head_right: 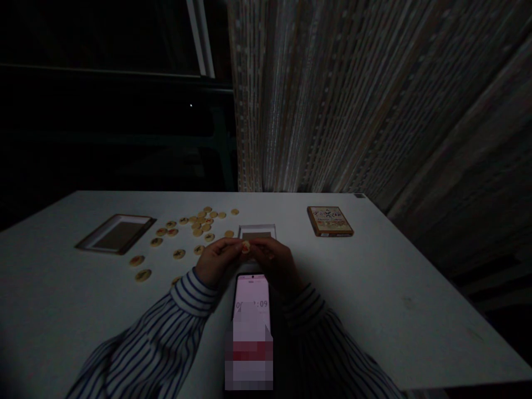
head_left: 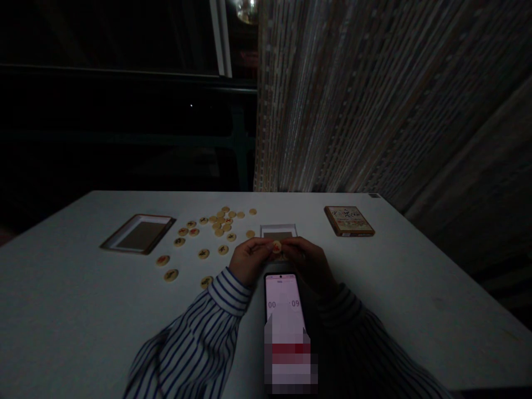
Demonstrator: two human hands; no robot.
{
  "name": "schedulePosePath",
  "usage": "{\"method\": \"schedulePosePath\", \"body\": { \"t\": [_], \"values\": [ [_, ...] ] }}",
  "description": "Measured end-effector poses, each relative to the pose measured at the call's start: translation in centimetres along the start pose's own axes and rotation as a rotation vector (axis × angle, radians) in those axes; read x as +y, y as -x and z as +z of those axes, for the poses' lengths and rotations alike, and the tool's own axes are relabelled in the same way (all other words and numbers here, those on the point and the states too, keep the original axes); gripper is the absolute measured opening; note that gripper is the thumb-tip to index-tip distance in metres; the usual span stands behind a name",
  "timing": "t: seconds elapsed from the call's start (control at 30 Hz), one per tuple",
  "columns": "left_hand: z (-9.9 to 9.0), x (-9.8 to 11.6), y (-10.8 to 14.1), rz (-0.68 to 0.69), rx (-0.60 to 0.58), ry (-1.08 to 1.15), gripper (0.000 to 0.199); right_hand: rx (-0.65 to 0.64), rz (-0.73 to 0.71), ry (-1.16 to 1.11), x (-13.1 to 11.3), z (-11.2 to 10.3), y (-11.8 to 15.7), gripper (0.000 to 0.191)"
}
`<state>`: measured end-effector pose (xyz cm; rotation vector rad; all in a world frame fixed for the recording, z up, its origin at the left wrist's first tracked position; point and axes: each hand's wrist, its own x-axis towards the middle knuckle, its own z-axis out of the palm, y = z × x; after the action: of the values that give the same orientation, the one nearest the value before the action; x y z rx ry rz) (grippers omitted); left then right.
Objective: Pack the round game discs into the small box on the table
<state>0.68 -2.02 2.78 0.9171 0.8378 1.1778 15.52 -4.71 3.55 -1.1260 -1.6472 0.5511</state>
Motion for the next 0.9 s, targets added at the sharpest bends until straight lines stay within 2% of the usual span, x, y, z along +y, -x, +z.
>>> {"method": "schedulePosePath", "body": {
  "t": [0.23, 0.6, 0.9],
  "values": [
    [0.04, 0.04, 0.08, 0.035, -0.012, 0.017, 0.039, 0.012, 0.02, -0.006, 0.09, 0.18, 0.05, 0.02],
    [-0.14, -0.03, 0.06, 0.007, -0.008, -0.002, 0.028, 0.032, 0.042, -0.001, 0.38, -0.03, 0.02, 0.018],
    [0.01, -0.03, 0.23, -0.019, -0.022, -0.003, 0.035, 0.039, 0.035, -0.027, 0.14, -0.2, 0.0, 0.016]
  ]
}}
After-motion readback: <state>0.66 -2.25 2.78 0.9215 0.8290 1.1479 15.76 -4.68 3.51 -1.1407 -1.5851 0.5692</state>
